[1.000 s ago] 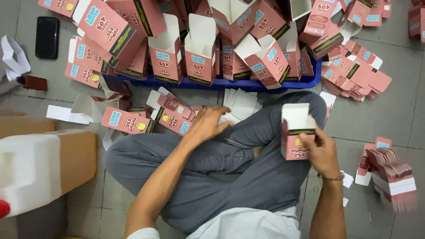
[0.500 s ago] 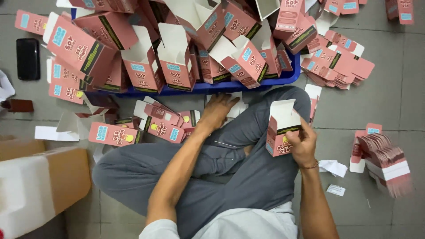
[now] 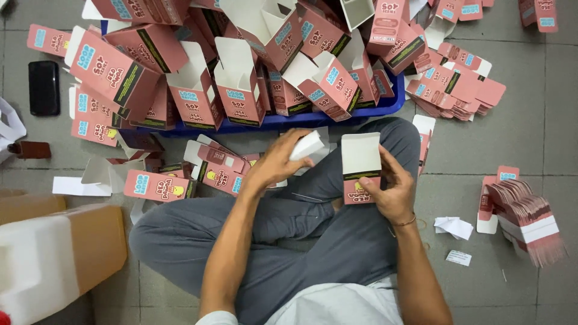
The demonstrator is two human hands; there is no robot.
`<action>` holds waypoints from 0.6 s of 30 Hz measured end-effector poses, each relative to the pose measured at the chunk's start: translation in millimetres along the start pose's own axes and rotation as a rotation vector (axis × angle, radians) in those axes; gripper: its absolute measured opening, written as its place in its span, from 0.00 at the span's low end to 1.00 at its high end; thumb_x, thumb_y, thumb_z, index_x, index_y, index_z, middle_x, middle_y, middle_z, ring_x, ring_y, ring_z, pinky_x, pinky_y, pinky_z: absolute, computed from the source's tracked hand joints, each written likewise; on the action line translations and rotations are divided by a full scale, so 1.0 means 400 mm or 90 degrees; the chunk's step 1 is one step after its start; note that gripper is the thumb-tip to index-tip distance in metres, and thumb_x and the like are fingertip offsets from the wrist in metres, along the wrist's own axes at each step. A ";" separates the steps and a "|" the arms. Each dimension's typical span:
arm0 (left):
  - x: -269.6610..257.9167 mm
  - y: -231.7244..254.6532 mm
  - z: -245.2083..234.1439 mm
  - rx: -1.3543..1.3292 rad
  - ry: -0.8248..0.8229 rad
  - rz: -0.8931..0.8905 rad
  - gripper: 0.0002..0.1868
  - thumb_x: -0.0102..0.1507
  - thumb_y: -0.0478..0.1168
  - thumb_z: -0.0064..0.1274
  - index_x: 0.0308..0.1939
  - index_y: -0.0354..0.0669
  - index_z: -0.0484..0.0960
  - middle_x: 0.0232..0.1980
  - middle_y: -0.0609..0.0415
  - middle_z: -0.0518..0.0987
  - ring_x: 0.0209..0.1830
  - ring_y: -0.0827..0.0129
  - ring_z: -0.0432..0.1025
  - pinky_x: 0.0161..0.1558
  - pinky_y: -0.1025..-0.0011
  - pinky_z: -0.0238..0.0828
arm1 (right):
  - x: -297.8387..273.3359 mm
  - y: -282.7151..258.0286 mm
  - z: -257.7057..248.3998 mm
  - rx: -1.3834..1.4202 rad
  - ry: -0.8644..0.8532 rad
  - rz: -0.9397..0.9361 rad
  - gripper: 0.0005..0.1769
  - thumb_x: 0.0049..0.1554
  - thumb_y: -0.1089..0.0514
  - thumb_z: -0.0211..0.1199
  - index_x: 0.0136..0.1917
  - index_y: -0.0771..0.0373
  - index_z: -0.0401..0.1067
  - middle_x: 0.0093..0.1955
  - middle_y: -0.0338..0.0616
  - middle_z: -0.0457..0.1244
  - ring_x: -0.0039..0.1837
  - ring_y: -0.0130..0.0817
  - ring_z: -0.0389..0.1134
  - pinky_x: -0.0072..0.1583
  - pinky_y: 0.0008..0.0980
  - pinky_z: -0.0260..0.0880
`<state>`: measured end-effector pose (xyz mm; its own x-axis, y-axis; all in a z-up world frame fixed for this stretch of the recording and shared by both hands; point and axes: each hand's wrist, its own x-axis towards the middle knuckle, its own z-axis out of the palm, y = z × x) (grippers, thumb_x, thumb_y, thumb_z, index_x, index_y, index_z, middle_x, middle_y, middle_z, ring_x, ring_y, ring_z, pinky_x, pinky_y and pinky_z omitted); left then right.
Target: Folding flat cardboard sheets into small boxes and placing them into a pile.
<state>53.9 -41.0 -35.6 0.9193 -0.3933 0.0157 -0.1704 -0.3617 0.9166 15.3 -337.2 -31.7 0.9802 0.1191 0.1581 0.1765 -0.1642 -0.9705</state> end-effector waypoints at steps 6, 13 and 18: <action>-0.052 0.112 -0.055 -0.202 0.017 -0.031 0.51 0.62 0.77 0.31 0.78 0.45 0.56 0.52 0.39 0.74 0.55 0.52 0.69 0.56 0.50 0.66 | 0.020 -0.008 0.054 0.042 -0.016 -0.051 0.44 0.47 0.60 0.78 0.72 0.76 0.64 0.58 0.60 0.69 0.61 0.44 0.71 0.57 0.41 0.73; -0.094 0.105 -0.055 -0.455 0.059 0.032 0.38 0.66 0.56 0.49 0.75 0.41 0.60 0.62 0.44 0.69 0.62 0.60 0.62 0.66 0.58 0.56 | 0.034 -0.045 0.104 0.046 -0.033 -0.092 0.46 0.44 0.58 0.80 0.71 0.77 0.66 0.55 0.60 0.70 0.57 0.43 0.72 0.53 0.39 0.74; -0.100 0.139 -0.089 -0.327 0.133 0.175 0.34 0.56 0.41 0.67 0.64 0.34 0.72 0.57 0.41 0.76 0.57 0.55 0.70 0.60 0.59 0.62 | 0.043 -0.090 0.141 0.013 -0.058 -0.136 0.44 0.44 0.60 0.81 0.70 0.76 0.68 0.54 0.62 0.70 0.55 0.44 0.73 0.55 0.42 0.74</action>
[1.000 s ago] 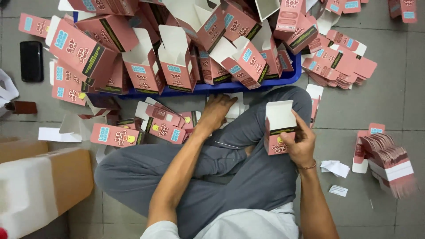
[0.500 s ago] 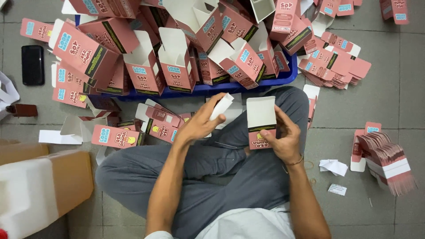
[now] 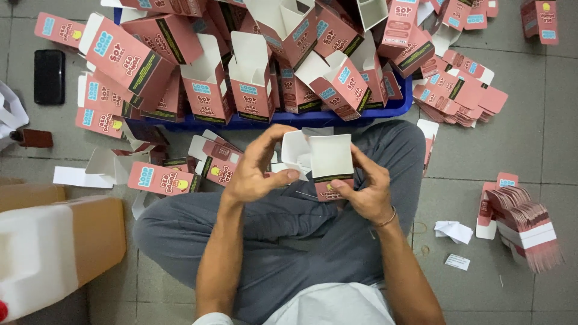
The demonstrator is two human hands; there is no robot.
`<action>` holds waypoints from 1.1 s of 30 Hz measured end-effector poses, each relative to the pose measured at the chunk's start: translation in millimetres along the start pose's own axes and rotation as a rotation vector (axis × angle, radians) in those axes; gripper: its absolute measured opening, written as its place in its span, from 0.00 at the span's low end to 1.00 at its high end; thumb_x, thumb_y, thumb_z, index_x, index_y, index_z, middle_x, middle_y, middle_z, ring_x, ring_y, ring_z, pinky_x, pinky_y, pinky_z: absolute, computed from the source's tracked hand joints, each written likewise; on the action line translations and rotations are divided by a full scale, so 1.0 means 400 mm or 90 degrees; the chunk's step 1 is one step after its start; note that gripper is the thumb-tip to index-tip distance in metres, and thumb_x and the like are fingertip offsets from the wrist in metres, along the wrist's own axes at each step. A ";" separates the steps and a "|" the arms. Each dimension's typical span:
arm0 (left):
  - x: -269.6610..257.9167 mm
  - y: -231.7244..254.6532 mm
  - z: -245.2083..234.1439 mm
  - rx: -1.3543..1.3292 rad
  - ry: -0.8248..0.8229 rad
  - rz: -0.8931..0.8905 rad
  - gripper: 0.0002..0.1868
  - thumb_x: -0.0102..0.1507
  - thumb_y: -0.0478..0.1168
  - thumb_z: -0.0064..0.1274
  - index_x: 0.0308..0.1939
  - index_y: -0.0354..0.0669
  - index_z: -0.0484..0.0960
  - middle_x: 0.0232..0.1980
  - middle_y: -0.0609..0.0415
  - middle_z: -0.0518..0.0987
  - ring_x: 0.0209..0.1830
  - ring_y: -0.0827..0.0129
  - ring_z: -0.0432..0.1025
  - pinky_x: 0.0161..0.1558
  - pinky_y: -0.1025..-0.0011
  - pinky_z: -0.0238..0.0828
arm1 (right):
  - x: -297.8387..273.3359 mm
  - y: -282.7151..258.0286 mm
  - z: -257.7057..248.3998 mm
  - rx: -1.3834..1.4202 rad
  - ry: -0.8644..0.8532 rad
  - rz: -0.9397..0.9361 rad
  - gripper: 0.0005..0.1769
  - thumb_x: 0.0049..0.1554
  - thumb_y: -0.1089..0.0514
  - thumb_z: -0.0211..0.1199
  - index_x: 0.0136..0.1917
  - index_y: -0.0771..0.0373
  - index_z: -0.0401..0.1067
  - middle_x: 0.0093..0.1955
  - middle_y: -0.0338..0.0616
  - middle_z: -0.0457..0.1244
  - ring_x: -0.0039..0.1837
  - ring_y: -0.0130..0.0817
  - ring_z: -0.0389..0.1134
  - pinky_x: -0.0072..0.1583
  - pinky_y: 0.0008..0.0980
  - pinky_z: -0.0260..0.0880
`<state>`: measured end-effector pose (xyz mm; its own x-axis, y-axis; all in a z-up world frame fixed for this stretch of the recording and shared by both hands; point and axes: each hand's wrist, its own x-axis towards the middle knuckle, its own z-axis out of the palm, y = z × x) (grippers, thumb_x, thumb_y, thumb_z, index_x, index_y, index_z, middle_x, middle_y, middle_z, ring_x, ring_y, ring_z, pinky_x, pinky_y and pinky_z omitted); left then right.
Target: Folding flat cardboard sheets into small boxes and placing them into a pile.
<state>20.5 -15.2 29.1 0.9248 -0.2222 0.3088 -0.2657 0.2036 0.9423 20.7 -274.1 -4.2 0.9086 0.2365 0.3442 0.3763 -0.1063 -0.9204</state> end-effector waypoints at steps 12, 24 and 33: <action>-0.001 0.128 0.024 0.237 0.047 0.180 0.32 0.55 0.37 0.71 0.61 0.35 0.78 0.51 0.41 0.80 0.50 0.46 0.75 0.55 0.51 0.73 | 0.015 -0.029 0.081 -0.021 0.012 -0.166 0.44 0.39 0.56 0.86 0.63 0.78 0.72 0.46 0.59 0.70 0.44 0.50 0.71 0.48 0.42 0.73; -0.002 0.138 0.029 0.389 0.077 0.196 0.29 0.55 0.53 0.70 0.57 0.48 0.83 0.33 0.55 0.75 0.42 0.59 0.63 0.60 0.61 0.53 | 0.031 -0.055 0.098 0.045 0.032 -0.216 0.38 0.41 0.60 0.84 0.61 0.78 0.72 0.43 0.60 0.69 0.41 0.49 0.68 0.44 0.43 0.70; 0.004 0.113 0.071 0.467 0.074 0.237 0.24 0.66 0.62 0.52 0.58 0.54 0.83 0.48 0.62 0.81 0.48 0.61 0.63 0.60 0.57 0.46 | 0.047 -0.075 0.101 0.039 0.035 -0.247 0.36 0.43 0.60 0.83 0.58 0.81 0.72 0.43 0.63 0.69 0.40 0.54 0.69 0.43 0.47 0.71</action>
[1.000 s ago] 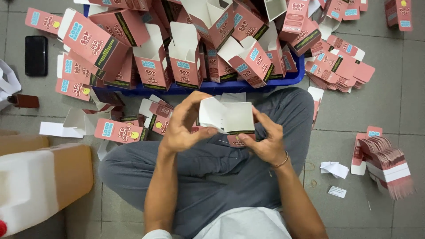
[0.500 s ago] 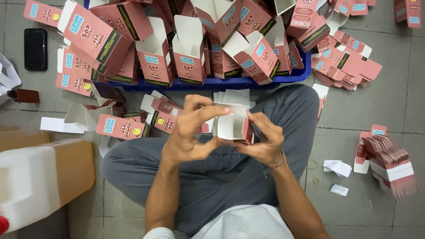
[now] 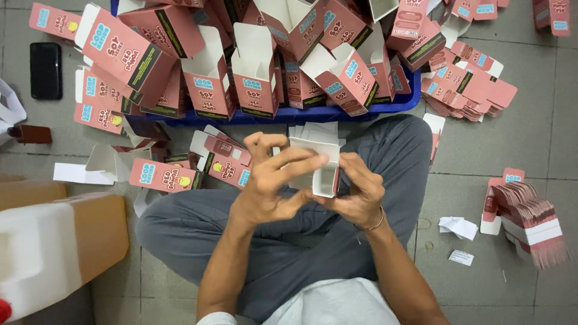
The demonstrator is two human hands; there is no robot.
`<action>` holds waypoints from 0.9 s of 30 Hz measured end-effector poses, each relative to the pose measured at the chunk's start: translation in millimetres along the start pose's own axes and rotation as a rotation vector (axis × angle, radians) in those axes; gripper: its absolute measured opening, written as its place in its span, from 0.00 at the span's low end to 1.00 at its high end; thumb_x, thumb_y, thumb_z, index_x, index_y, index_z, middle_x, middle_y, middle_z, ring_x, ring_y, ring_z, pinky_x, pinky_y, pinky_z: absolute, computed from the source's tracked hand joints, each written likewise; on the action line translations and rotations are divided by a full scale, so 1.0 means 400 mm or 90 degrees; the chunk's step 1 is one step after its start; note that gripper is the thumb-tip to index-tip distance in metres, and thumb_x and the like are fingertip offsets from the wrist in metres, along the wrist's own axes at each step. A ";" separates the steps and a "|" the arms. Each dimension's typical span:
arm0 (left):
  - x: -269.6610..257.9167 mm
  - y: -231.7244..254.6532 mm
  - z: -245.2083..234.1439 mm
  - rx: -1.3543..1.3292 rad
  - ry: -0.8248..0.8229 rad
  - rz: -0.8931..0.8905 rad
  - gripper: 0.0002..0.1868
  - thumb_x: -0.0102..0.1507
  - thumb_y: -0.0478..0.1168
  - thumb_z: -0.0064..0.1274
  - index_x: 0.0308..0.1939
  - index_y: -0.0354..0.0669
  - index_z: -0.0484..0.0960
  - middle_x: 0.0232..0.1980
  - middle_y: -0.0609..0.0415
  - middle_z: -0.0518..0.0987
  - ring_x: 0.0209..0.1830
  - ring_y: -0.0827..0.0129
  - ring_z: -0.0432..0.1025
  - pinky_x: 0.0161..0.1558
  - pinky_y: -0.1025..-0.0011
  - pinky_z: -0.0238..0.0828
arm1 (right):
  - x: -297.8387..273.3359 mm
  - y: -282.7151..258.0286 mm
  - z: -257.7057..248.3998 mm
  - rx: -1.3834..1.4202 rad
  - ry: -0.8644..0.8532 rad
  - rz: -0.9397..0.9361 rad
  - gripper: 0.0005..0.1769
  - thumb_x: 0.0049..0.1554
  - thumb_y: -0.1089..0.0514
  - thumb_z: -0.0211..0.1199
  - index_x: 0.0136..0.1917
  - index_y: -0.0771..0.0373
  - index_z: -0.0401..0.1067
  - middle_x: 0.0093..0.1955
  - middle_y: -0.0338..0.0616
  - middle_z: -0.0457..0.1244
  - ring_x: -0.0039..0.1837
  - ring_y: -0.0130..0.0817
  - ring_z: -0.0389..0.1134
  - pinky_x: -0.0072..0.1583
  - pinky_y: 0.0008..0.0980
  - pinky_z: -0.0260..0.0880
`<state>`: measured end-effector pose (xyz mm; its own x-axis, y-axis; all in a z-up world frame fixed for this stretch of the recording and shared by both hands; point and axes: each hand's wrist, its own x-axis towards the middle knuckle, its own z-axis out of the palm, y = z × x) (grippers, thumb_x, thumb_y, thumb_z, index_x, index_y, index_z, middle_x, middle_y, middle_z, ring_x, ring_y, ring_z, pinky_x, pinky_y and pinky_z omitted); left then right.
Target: Folding flat cardboard sheets into small boxes and placing them into a pile.
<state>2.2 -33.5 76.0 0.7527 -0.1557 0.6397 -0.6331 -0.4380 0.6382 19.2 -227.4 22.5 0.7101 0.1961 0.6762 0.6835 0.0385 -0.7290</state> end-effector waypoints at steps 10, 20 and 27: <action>0.004 0.010 0.009 0.265 -0.005 0.078 0.31 0.63 0.77 0.36 0.51 0.71 0.85 0.53 0.57 0.65 0.53 0.56 0.53 0.58 0.51 0.44 | -0.027 0.016 -0.022 -0.009 0.042 -0.027 0.45 0.37 0.57 0.88 0.62 0.76 0.72 0.46 0.63 0.69 0.43 0.54 0.69 0.47 0.51 0.73; -0.014 0.030 0.029 0.274 0.023 0.073 0.29 0.62 0.76 0.43 0.51 0.68 0.84 0.53 0.59 0.71 0.50 0.60 0.55 0.54 0.53 0.46 | -0.018 0.024 -0.030 0.089 0.060 -0.034 0.46 0.39 0.60 0.85 0.66 0.76 0.68 0.46 0.66 0.68 0.47 0.54 0.67 0.50 0.60 0.73; -0.019 0.028 0.036 0.345 -0.004 0.095 0.24 0.65 0.72 0.42 0.48 0.68 0.83 0.55 0.60 0.72 0.52 0.59 0.56 0.52 0.53 0.47 | -0.031 0.038 -0.038 0.098 0.058 -0.004 0.45 0.40 0.62 0.84 0.67 0.76 0.67 0.47 0.68 0.69 0.48 0.56 0.69 0.50 0.60 0.74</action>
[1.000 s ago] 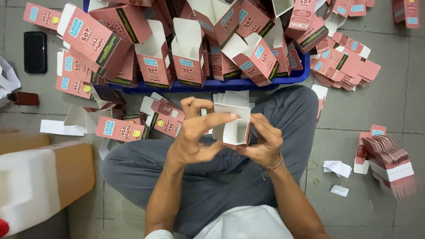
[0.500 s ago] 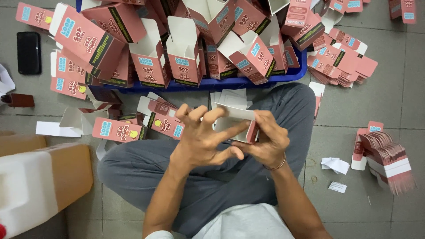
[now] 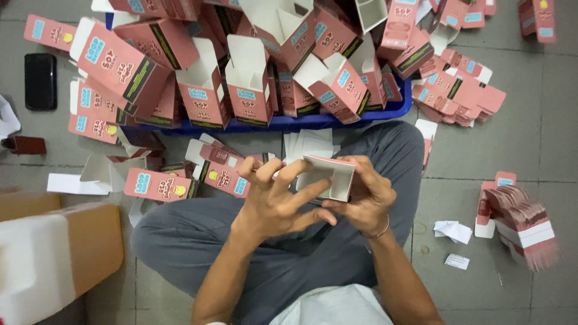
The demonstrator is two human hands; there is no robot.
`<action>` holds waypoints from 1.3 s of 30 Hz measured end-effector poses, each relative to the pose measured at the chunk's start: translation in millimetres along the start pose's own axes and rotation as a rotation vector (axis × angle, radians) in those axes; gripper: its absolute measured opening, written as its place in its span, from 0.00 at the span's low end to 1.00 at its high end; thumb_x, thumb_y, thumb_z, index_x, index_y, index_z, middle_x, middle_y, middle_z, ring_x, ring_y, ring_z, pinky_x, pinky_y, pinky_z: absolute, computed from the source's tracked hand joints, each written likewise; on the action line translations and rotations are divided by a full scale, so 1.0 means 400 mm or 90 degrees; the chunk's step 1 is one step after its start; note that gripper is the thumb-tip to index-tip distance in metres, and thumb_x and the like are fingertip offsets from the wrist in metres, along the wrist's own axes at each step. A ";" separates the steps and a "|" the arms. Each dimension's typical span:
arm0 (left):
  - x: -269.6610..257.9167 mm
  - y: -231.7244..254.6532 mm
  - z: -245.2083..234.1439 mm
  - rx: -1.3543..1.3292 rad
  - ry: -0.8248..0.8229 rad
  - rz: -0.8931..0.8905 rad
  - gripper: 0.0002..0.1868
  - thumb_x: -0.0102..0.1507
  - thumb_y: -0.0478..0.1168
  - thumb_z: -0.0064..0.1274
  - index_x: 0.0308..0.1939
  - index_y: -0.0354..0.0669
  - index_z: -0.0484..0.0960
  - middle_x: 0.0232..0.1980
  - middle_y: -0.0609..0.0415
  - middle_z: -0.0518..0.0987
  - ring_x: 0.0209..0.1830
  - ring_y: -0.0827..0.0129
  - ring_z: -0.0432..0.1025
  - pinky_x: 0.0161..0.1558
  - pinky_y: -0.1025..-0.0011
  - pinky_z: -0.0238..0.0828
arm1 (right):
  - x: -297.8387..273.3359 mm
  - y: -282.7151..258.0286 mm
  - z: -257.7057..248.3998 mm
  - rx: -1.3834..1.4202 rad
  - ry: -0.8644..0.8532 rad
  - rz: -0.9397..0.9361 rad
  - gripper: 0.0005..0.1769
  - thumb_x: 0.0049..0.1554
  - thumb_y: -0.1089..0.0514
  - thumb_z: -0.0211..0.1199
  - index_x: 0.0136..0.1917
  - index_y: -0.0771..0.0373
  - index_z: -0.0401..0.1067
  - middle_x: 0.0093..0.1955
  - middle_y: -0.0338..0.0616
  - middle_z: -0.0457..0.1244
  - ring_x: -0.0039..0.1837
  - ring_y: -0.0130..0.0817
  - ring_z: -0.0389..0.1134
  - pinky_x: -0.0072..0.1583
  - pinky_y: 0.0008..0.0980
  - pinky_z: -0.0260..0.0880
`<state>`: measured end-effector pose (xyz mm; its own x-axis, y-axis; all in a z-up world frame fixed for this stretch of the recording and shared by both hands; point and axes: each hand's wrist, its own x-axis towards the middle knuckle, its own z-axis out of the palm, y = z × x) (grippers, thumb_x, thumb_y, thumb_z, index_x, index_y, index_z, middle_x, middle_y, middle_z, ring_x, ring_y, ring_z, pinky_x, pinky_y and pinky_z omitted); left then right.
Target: Folding flat cardboard sheets into small boxes and placing them into a pile.
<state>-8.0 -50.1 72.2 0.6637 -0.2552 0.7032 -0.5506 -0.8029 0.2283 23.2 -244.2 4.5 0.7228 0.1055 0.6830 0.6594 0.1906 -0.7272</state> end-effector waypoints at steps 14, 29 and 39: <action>0.029 -0.022 -0.005 -0.595 -0.142 -0.272 0.45 0.54 0.44 0.72 0.68 0.30 0.64 0.45 0.36 0.81 0.39 0.49 0.76 0.46 0.53 0.74 | -0.009 -0.004 -0.013 0.109 0.064 0.207 0.47 0.46 0.59 0.79 0.72 0.77 0.61 0.56 0.64 0.70 0.39 0.32 0.69 0.37 0.29 0.70; -0.014 -0.048 0.094 -0.645 -0.257 -0.382 0.47 0.48 0.49 0.75 0.68 0.37 0.72 0.43 0.45 0.84 0.38 0.56 0.79 0.49 0.60 0.72 | -0.049 0.032 -0.174 -0.098 0.106 0.465 0.30 0.46 0.55 0.80 0.58 0.72 0.76 0.49 0.55 0.71 0.53 0.37 0.70 0.54 0.38 0.76; -0.020 -0.054 0.111 -0.574 -0.346 -0.345 0.34 0.55 0.47 0.70 0.64 0.43 0.78 0.44 0.42 0.84 0.41 0.48 0.79 0.49 0.54 0.72 | 0.268 0.134 -0.289 -0.416 -0.094 0.272 0.38 0.57 0.55 0.76 0.75 0.69 0.66 0.59 0.70 0.63 0.54 0.61 0.70 0.55 0.45 0.75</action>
<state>21.2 -54.8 31.8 0.9289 -0.3683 0.0399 -0.1447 -0.2617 0.9542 160.2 -335.5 30.9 0.9358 0.1769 0.3050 0.3523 -0.5017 -0.7900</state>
